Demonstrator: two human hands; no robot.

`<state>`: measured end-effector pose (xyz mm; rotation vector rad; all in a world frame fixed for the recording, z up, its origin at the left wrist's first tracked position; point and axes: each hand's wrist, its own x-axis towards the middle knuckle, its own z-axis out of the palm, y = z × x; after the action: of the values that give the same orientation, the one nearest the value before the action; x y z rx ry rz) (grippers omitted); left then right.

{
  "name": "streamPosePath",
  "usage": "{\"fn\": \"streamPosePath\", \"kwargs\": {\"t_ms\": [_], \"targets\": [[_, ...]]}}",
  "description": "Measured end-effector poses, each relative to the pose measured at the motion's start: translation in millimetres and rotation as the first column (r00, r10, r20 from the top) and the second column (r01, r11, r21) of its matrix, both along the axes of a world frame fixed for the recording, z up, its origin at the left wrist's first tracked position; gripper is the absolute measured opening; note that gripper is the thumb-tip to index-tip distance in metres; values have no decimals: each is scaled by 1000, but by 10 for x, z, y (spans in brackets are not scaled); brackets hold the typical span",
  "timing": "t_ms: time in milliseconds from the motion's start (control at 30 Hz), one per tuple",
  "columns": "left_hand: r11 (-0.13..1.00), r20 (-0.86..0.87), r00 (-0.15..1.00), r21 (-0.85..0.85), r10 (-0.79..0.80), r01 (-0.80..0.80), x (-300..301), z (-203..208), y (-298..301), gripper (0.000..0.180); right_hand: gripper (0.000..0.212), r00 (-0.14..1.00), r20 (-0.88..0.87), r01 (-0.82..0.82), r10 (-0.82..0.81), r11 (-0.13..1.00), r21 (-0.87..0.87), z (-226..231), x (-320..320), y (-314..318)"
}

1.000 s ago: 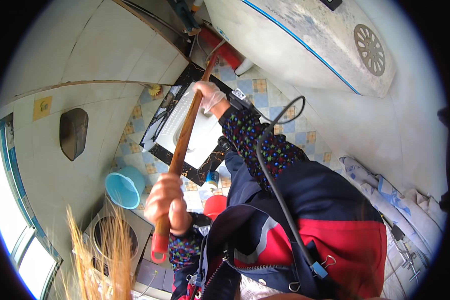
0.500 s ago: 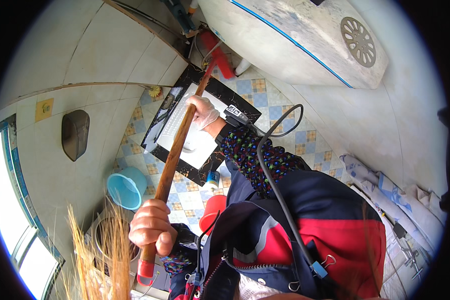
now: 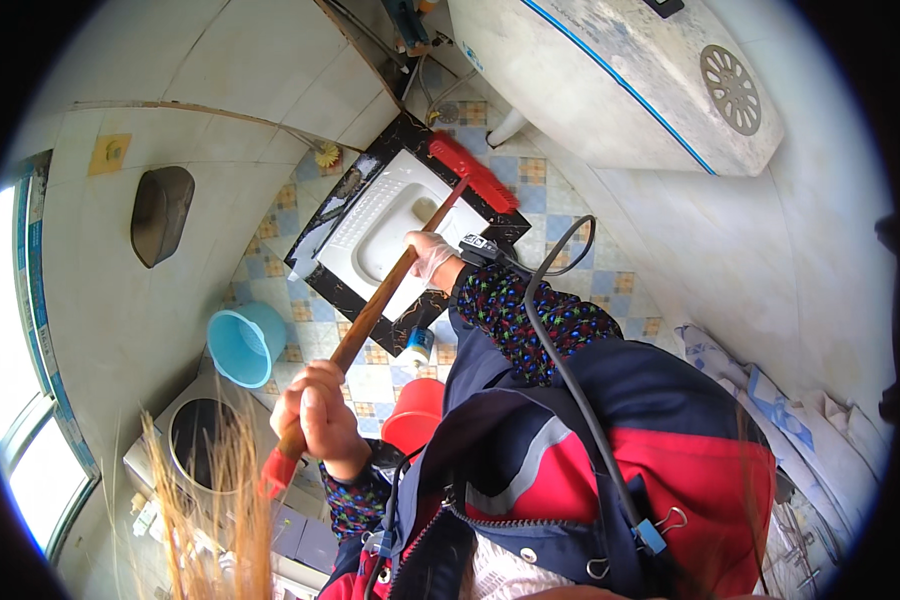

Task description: The person scrubs a toilet bowl with a long-handled brush, rinses a plastic container at the sink, and then uses a handheld sprayer to rinse the toilet and floor. They move between the toilet, sink, and floor areas while handling cleaning tools and containers.

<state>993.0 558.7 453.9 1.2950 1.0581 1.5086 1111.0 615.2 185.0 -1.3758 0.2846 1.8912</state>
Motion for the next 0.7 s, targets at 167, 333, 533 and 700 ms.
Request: {"fn": "streamPosePath", "kwargs": {"t_ms": [167, 333, 533, 700], "targets": [[985, -59, 998, 172, 19, -9, 20, 344, -285, 19, 19, 990, -4, -143, 143, 986, 84, 366, -72, -181], [998, -138, 990, 67, 30, -21, -63, 88, -214, 22, 21, 962, 209, -177, 177, 984, -18, 258, 11, 91], [957, -24, 959, -65, 283, -284, -113, -266, -313, 26, 21, 860, 341, -429, 380, 900, 79, -512, -400, 300], [828, -80, 830, -72, 552, -557, -43, -52, -605, 28, 23, 448, 409, -892, 795, 429, 142, -752, -1032, 101]]}}
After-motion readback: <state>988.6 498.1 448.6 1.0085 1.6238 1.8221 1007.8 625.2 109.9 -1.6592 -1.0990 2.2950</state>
